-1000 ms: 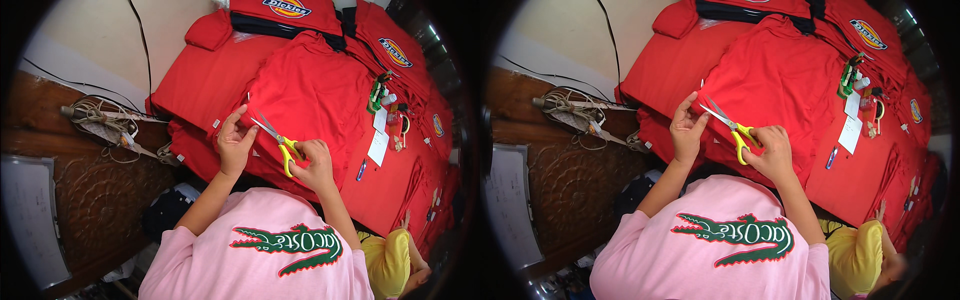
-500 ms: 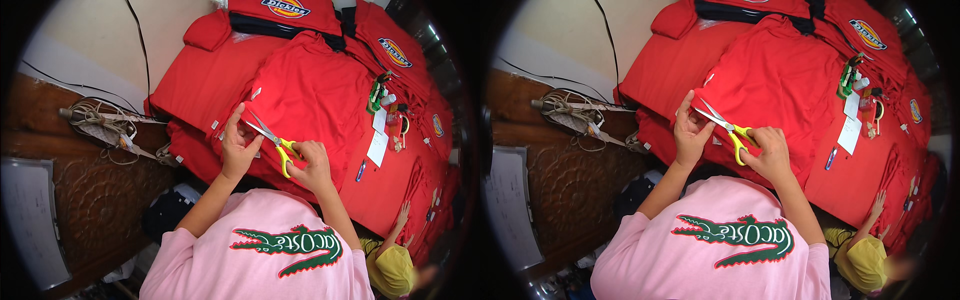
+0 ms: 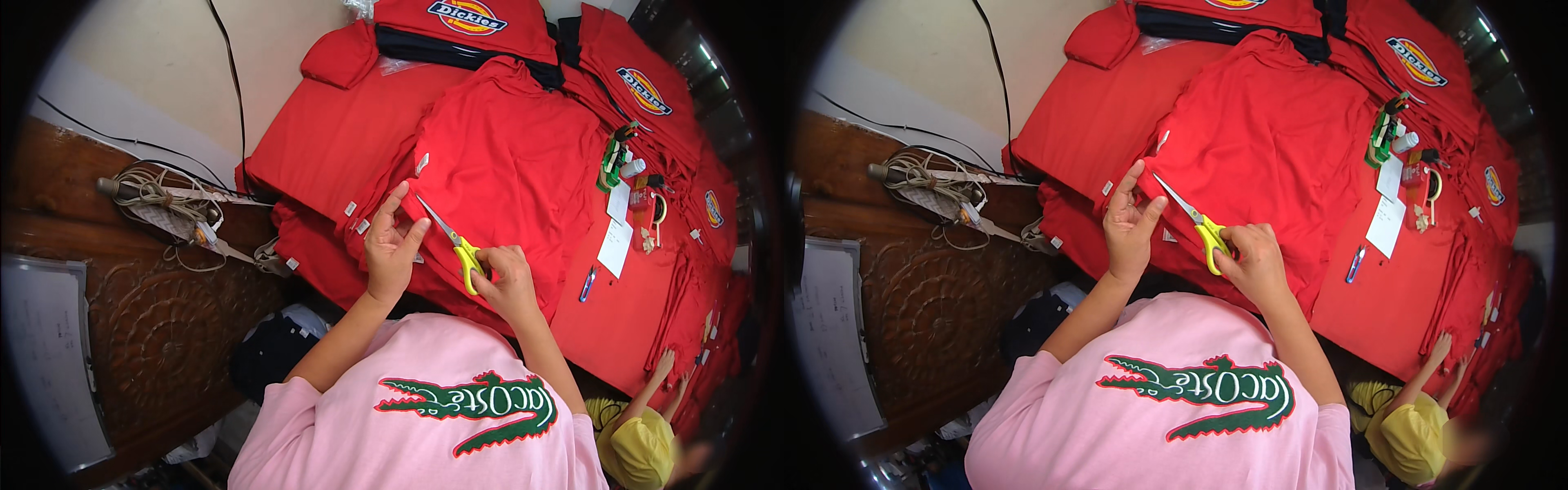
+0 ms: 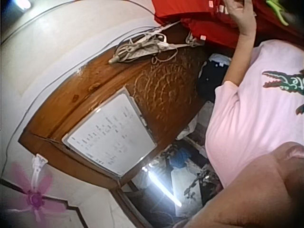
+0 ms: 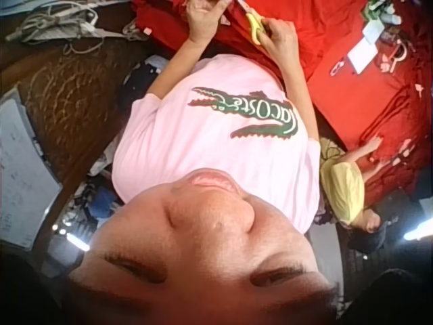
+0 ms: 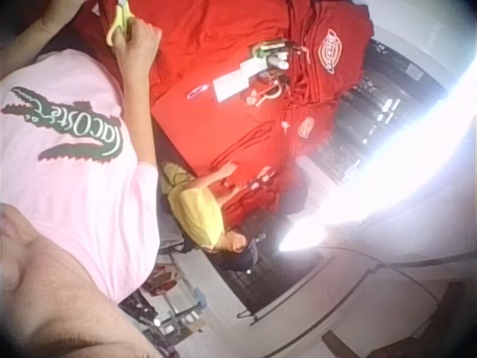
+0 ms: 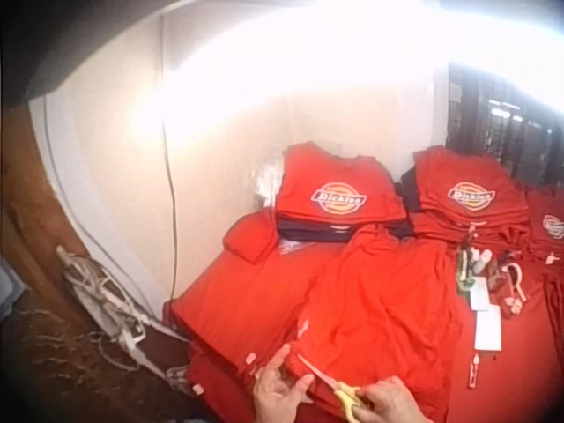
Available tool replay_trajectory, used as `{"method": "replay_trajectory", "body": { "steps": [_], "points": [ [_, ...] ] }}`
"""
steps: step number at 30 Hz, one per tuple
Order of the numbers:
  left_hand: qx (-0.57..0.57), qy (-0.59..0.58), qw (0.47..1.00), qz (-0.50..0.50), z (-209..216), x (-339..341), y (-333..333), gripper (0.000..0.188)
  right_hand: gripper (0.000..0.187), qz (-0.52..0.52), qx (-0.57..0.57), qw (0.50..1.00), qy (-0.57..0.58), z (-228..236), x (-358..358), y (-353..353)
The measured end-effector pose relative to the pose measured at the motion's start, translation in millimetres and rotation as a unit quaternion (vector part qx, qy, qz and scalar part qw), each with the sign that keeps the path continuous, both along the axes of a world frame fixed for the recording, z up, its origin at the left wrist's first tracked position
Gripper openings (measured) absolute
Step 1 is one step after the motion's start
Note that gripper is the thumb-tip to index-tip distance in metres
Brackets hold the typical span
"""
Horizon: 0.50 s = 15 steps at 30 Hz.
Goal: The person picks up red t-shirts, folds them, stacks them on a table, and uses a tagging gun to attach labels near the collar. They then use snips to trim excess threads or plastic fasteners.
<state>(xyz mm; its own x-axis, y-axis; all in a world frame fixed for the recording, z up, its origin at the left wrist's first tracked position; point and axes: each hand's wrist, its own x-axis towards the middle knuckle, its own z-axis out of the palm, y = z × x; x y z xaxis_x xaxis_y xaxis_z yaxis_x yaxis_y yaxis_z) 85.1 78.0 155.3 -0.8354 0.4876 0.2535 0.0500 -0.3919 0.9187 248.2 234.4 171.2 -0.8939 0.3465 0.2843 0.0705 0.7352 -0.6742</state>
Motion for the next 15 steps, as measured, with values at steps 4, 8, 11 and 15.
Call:
{"method": "replay_trajectory", "body": {
  "steps": [4,8,11,15],
  "points": [
    [0.011,0.002,1.0,-0.018,2.8,3.2,1.8,0.078,0.03,-0.01,0.016,1.0,0.014,5.5,1.7,-2.6],
    [0.018,0.018,0.999,-0.026,3.8,7.8,2.9,0.081,0.03,-0.016,0.042,0.999,0.017,10.6,-1.7,-1.7],
    [-0.005,0.031,0.999,-0.029,3.2,6.7,1.4,0.083,0.03,-0.018,0.068,0.997,0.018,12.2,-2.3,-2.1],
    [-0.013,0.009,0.999,-0.037,5.2,7.4,-2.6,0.083,0.032,-0.02,0.087,0.996,0.019,10.9,-1.1,-0.6]
  ]
}}
